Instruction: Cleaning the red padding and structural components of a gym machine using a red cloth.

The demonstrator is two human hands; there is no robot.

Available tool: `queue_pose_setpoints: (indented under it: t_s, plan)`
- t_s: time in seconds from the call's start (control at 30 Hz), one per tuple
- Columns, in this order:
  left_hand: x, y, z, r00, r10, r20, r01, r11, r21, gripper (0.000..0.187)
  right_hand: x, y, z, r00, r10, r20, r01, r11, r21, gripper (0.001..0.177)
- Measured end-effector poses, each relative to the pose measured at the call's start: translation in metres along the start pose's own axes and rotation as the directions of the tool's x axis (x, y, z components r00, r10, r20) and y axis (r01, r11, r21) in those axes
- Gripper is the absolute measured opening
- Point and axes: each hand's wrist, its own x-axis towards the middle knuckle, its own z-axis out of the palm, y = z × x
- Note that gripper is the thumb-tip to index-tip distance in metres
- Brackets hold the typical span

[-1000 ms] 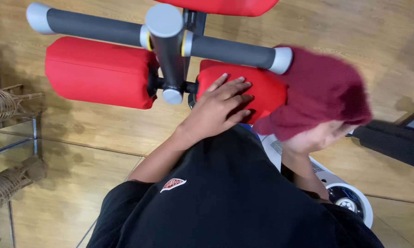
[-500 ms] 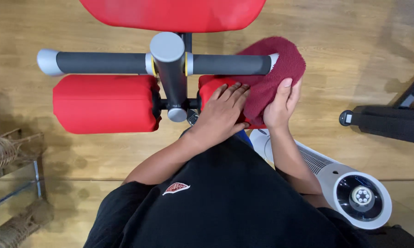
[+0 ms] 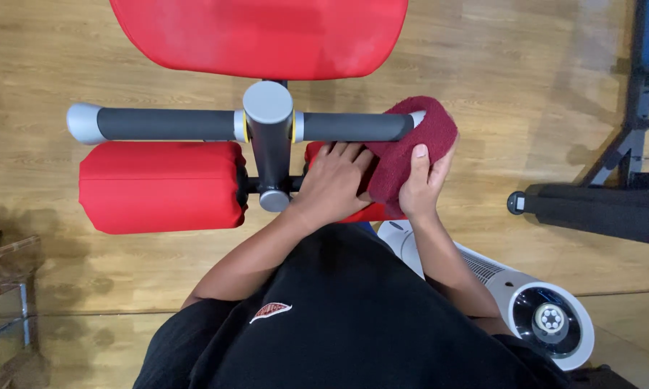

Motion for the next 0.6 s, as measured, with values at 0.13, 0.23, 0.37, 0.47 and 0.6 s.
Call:
queue_pose_setpoints:
  t_s: [0.13, 0.23, 0.37, 0.47, 0.6]
  plan:
    - [0.003, -0.006, 0.013, 1.000, -0.012, -0.018, 0.013, 1.000, 0.020, 0.067, -0.003, 0.024, -0.005, 1.000, -0.021, 0.008, 0.021, 0.999, 0.039, 0.063]
    - [0.004, -0.009, 0.019, 1.000, -0.014, -0.015, 0.014, 1.000, -0.020, 0.060, 0.001, 0.018, -0.003, 0.999, -0.047, 0.024, 0.046, 0.997, 0.059, 0.065]
    - [0.006, -0.009, 0.010, 1.000, -0.022, 0.016, 0.023, 0.997, -0.069, 0.061, 0.004, 0.004, 0.005, 0.999, -0.038, 0.012, 0.037, 0.997, 0.073, 0.062]
    - [0.008, -0.008, 0.006, 0.998, -0.027, 0.065, 0.033, 0.995, -0.096, 0.063, 0.002, 0.002, 0.003, 0.999, -0.027, 0.018, 0.026, 0.996, 0.080, 0.061]
    - [0.009, -0.006, -0.006, 0.991, -0.042, 0.124, 0.057, 0.992, -0.116, 0.065, 0.014, -0.043, 0.013, 0.998, -0.048, 0.038, 0.045, 0.995, 0.092, 0.055]
